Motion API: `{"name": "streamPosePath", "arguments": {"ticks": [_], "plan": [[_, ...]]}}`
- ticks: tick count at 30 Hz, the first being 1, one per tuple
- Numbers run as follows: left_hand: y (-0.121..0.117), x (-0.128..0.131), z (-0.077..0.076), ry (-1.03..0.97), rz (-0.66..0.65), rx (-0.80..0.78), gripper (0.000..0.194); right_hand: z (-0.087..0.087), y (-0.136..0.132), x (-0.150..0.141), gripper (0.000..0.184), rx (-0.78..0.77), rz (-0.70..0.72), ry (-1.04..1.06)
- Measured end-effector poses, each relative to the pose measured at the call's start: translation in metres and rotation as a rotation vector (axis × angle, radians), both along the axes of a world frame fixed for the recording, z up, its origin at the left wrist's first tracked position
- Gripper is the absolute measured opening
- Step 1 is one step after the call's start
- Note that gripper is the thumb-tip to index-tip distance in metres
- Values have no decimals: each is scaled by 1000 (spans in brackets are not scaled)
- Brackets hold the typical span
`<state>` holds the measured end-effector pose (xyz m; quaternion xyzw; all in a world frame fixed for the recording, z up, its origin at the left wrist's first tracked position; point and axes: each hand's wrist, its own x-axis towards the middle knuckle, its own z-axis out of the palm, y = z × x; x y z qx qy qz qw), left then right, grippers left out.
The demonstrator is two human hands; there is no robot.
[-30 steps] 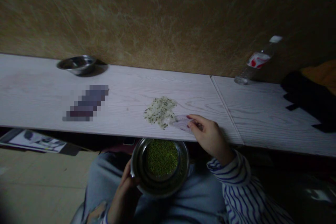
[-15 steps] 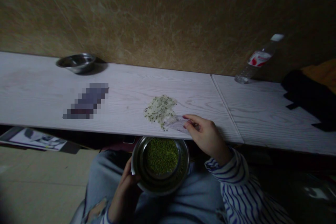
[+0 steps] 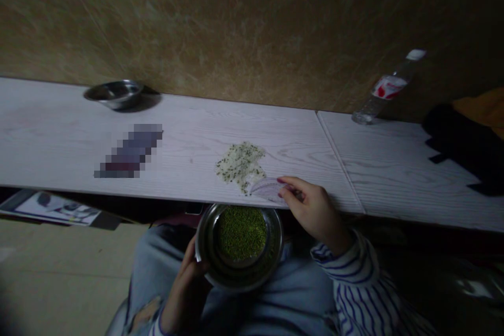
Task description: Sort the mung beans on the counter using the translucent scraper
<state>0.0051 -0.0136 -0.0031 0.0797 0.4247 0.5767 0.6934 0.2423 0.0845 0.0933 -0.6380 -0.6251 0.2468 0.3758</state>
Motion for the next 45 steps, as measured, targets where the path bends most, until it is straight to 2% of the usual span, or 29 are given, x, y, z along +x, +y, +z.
{"name": "streamPosePath", "arguments": {"ticks": [9, 14, 19, 24, 40, 45], "plan": [[1, 0, 3, 24, 0, -4, 66, -3, -2, -2, 33, 26, 33, -33], [1, -1, 1, 26, -24, -10, 72, -4, -1, -4, 30, 38, 49, -46], [1, -1, 1, 6, -1, 10, 63, -3, -1, -5, 28, 47, 65, -48], [0, -1, 3, 16, 2, 3, 63, -5, 1, -4, 28, 51, 39, -38], [2, -1, 4, 23, -21, -3, 69, -4, 5, -8, 29, 53, 51, -39], [1, -2, 1, 42, -32, -21, 75, -4, 4, -10, 28, 64, 51, -34]]}}
